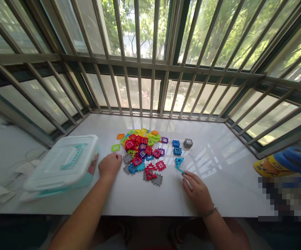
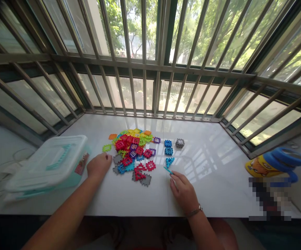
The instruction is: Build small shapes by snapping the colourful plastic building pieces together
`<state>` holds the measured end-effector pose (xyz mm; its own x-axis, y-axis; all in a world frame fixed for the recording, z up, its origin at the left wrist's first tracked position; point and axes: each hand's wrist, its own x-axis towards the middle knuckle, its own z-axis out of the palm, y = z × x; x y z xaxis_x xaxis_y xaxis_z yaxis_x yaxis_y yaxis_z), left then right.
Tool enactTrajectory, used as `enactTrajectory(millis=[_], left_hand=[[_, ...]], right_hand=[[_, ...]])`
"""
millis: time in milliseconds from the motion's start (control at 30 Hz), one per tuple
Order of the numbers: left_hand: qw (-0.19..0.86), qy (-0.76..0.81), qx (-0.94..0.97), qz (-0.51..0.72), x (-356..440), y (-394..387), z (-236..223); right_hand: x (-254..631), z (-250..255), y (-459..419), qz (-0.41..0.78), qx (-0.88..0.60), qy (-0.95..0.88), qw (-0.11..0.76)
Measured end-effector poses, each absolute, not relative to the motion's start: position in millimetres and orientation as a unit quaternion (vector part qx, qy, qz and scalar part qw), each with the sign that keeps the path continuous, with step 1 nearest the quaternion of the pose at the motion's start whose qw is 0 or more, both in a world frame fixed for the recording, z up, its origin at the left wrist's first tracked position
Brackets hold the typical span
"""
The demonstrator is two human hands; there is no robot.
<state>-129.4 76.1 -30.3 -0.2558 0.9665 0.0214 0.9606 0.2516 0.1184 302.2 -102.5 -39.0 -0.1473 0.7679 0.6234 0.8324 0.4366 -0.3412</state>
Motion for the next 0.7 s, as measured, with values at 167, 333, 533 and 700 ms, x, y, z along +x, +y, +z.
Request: enactTrajectory(millis=[167, 333, 533, 700], left_hand=[[0.027, 0.789, 0.612, 0.051, -129, 77, -30], [0.023, 0.789, 0.612, 0.056, -130, 77, -33], [0.020, 0.787, 0.613, 0.062, -131, 78, -36], [0.022, 0.789, 0.610, 0.064, -131, 77, -36]], right_hand=[[337, -50, -112, -0.067, -0.561, -0.745, 0.356], [339, -57, -122, -0.052, -0.563, -0.761, 0.317], [326, -49, -119, -0.007, -0.559, -0.768, 0.312], [324, -46, -118, 0.002, -0.567, -0.756, 0.328]])
